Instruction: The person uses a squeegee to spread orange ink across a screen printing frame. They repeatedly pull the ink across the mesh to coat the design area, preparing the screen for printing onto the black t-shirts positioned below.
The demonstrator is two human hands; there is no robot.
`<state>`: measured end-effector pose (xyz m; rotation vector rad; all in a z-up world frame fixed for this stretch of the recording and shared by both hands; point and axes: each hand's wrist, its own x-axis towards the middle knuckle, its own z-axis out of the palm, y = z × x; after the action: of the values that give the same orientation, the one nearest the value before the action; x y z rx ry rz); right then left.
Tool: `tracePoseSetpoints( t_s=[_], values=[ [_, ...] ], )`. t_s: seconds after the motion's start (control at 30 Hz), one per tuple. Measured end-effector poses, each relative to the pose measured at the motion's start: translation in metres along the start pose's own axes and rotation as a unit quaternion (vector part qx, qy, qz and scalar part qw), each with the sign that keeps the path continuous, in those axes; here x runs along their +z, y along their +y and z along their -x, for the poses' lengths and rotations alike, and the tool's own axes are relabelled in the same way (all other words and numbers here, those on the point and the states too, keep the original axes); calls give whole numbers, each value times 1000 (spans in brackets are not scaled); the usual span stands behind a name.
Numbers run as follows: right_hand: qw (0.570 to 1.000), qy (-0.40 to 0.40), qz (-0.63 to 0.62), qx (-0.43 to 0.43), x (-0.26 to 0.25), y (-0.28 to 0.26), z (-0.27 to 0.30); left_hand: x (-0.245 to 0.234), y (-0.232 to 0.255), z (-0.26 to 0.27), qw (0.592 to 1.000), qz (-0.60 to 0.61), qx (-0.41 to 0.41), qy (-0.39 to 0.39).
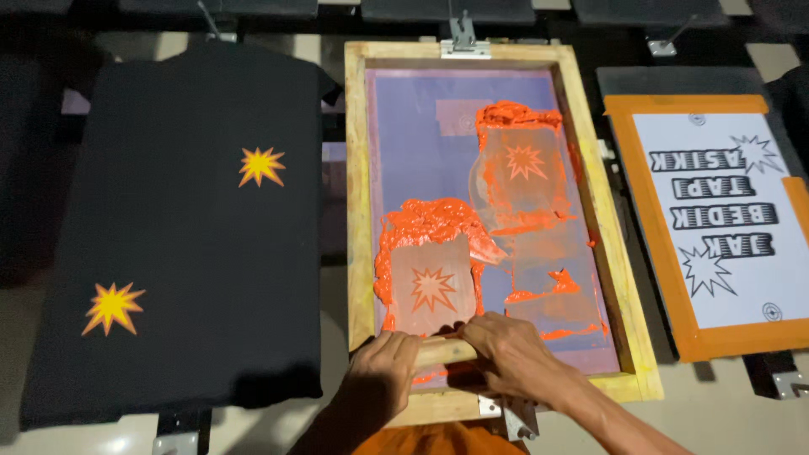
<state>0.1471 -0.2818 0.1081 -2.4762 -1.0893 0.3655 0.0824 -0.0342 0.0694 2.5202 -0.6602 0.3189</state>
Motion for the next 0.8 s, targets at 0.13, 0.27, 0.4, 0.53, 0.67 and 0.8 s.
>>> tracePoseSetpoints(
  t_s=[0.13,0.27,0.4,0.53,0.67,0.8],
  values=[
    [998,11,-27,47,-22,28,-32,4,-36,-35,995,71,-22,-63],
    [991,54,61,103,-43,65,-93,1,-84,-108,999,34,-21,-32],
    [990,88,75,85,-48,90,-130,3,-117,-144,997,49,-46,-37],
    [989,63,84,108,-28,112,-140,8,-123,-143,994,58,-69,-61],
    [988,12,89,129,-34,96,-127,10,-111,-130,994,46,-68,-74],
    [989,6,70,129,-19,77,-93,17,-89,-97,992,58,-64,-89]
  ],
)
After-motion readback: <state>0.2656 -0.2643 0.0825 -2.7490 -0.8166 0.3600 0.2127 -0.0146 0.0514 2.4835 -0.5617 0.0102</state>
